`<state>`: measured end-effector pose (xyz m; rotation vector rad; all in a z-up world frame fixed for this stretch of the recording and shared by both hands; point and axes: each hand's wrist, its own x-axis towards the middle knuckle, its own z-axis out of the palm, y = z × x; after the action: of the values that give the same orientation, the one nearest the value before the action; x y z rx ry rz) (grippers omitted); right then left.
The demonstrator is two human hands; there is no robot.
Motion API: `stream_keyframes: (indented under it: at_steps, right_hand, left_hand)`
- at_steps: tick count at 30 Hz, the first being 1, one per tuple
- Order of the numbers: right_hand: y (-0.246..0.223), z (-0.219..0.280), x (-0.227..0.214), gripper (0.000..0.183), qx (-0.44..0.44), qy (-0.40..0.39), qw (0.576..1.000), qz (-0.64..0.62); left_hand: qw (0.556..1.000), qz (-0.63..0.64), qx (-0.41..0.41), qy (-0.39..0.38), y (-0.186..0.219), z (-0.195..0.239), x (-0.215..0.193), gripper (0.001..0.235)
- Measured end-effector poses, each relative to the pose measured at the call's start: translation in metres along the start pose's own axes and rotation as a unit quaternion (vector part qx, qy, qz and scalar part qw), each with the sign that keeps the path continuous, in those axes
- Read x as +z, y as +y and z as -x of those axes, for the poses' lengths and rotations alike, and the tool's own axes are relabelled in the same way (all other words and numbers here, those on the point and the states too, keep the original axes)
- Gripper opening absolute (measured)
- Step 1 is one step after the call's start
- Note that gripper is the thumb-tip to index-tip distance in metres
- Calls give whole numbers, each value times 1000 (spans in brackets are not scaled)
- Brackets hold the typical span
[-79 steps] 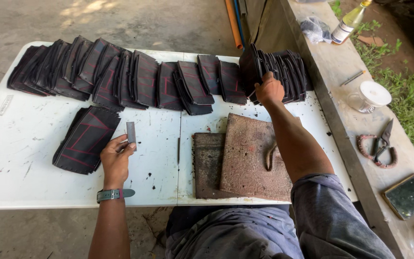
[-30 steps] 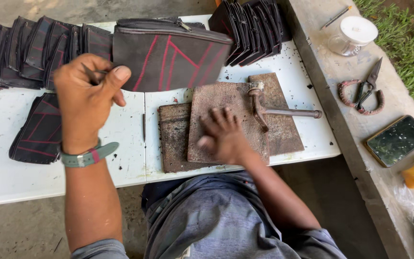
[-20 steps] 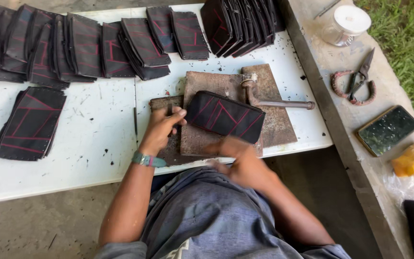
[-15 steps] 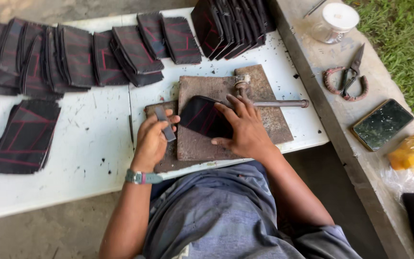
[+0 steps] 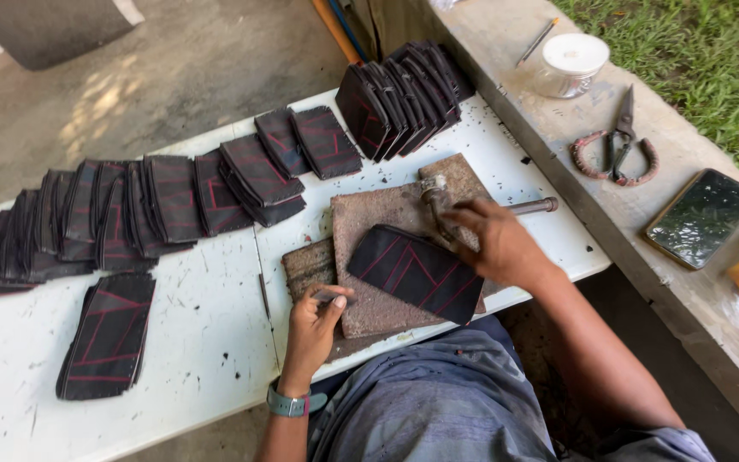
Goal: The person uses a hammer to drive metal fasteners into black leather wallet pieces with red stitching. They repeatedly position each wallet on a wooden block, strike the fasteners, and move completed units aside while handling new pieces from a stack.
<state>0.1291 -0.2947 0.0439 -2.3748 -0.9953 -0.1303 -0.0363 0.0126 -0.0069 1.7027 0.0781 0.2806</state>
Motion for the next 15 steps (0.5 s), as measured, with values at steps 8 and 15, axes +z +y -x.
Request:
stream_keyframes:
  at_steps: [8, 15]
  right_hand:
    - [76, -2, 23, 34, 143, -23, 979, 143]
    - [86, -5, 4, 34, 95, 50, 986, 128]
  left_hand:
    - [997, 5, -19, -69, 5, -5, 50, 15]
    - [990, -132, 47, 25, 18, -6, 29, 12]
